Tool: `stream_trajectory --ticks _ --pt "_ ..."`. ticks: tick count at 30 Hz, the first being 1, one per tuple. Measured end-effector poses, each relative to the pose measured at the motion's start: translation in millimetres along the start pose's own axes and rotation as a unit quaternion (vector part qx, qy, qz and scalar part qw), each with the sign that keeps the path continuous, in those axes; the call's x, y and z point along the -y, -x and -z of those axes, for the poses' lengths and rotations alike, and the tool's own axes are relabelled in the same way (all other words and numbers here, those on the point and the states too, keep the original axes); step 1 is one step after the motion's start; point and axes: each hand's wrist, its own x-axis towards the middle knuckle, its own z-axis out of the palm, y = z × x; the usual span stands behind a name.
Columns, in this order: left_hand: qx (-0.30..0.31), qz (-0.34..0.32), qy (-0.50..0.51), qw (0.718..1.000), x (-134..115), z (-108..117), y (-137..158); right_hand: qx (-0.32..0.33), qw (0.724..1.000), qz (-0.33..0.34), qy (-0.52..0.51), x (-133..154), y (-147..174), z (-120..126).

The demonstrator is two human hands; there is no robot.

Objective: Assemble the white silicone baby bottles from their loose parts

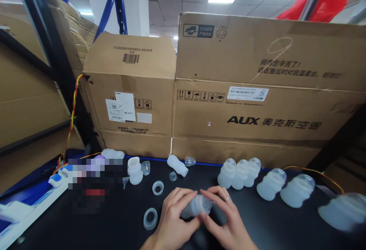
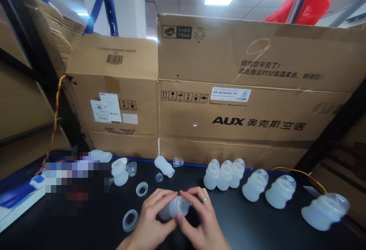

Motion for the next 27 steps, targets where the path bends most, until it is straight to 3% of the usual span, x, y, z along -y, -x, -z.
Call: stream_trajectory --ticks 5,10,22,27 --pt "-0.049 -0.073 -0.104 0.991 0 2 1 -0.005 0.998 -0.002 0.061 -6 3 -6" --pt "-0.081 -0.109 -0.149 0.98 -6 0 1 -0.064 0.99 -0.014 0.127 -5 3 -14" --pt "-0.06 -0.23 -0.238 0.942 -2 -6 5 -0.091 0.974 -0.187 0.089 -6 1 -31" --pt "-0.142 -0.265 -0.214 0.929 -3 -12 1 -0.083 0.964 -0.253 0.02 -6 0 -33"
